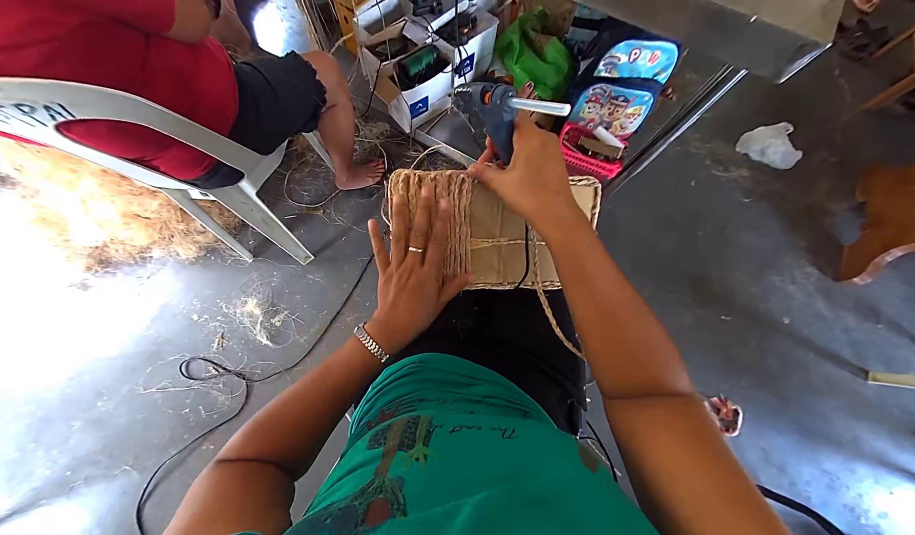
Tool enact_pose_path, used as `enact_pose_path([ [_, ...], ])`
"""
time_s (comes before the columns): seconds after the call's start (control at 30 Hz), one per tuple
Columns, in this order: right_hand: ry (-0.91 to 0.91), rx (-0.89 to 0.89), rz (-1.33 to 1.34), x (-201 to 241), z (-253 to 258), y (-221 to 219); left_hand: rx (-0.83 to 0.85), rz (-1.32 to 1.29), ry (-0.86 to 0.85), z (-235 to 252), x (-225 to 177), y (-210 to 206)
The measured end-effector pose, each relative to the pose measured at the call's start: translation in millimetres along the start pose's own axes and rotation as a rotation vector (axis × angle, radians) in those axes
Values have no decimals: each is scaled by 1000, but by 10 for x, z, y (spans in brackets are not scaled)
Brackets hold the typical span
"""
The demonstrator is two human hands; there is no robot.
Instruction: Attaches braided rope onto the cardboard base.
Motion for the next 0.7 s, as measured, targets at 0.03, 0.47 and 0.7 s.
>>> enact_pose_path([
  [0.03, -4, 3, 10, -11, 7, -9, -23, 14, 42, -86, 22, -57],
  [0.47, -97, -70, 2, -142, 323, -164, -46, -44, 89, 216, 331, -165],
  [0.7, -126, -66, 9, -171, 360, -173, -121, -68, -209, -216, -173, -232],
])
Point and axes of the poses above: each hand's wrist, its own z-axis towards the middle knuckle, its own y-axis out of the back of the hand, x = y × z, the point moved 4 cm from there along z, towards the middle knuckle, and after that the axes turned 14 degrees about -y, right-handed, at the moved point
